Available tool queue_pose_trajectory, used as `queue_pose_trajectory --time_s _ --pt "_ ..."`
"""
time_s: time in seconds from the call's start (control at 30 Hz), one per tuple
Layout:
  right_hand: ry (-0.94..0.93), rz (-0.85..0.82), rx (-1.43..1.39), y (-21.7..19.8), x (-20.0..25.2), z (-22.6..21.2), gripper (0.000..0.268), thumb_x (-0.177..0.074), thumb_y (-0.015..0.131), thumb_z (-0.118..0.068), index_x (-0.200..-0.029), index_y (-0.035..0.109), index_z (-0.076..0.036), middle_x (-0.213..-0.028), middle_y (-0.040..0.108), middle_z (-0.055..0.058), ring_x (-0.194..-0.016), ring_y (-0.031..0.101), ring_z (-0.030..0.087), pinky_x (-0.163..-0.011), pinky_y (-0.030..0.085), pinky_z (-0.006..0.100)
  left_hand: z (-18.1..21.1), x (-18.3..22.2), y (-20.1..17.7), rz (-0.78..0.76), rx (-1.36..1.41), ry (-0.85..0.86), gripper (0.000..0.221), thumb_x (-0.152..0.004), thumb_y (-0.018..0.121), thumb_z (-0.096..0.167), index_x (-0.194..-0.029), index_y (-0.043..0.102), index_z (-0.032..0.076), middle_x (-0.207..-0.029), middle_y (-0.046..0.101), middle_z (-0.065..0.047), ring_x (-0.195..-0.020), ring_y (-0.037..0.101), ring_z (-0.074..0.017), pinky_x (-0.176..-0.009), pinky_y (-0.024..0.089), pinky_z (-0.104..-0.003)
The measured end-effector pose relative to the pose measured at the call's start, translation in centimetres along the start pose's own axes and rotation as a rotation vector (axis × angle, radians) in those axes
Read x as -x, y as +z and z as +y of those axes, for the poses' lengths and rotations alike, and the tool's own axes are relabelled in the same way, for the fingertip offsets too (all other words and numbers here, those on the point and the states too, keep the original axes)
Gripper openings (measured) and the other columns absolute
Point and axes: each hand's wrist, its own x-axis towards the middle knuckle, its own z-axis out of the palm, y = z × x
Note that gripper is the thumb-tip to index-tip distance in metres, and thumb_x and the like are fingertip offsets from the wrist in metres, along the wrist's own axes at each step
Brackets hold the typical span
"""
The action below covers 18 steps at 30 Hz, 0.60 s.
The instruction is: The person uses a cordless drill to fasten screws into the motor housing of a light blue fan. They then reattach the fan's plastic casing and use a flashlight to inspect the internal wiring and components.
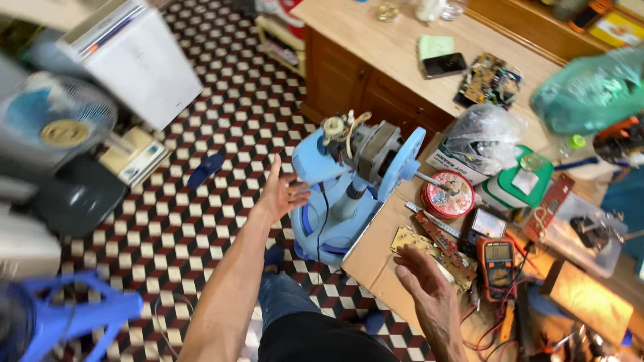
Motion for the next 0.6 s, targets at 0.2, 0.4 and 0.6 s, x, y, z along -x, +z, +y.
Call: queue_pose_trajectory --time_s 0.2,0.4,0.6 --pt "0.019 0.231 -0.068 9.9 -2.7 -0.4 0.045 -0.091 0.067 -0.015 -0.133 0.063 0.002 -0.132 0.071 0.013 -0.119 0.068 0.023 -0.102 0.051 0.035 4.9 -2.3 -0.1 -0.472 0.02 -0.239 0.121 -0.078 0.032 0.095 -0.148 0.051 -0.001 -0.128 0.067 -0.025 -0.108 0.07 -0.0386 -0.092 0.061 -0.048" --pt "0.018 0.418 -0.119 16.1 -3.0 -1.7 0.043 -0.093 0.065 -0.017 -0.132 0.063 0.003 -0.13 0.071 0.013 -0.115 0.07 0.023 -0.1 0.053 0.035 8.4 -4.4 0.3 -0.602 0.044 -0.407 0.116 -0.073 0.04 0.094 -0.144 0.05 0.003 -0.123 0.067 -0.021 -0.1 0.073 -0.0371 -0.085 0.064 -0.046" --pt "0.135 0.551 -0.091 18.8 -2.3 -2.1 0.04 -0.095 0.064 -0.018 -0.129 0.067 0.003 -0.125 0.073 0.013 -0.11 0.07 0.023 -0.096 0.053 0.036 7.6 -5.6 0.4 -0.44 0.156 -0.413 0.099 -0.079 0.06 0.078 -0.141 0.053 0.0 -0.126 0.063 -0.018 -0.111 0.069 -0.0281 -0.09 0.065 -0.042"
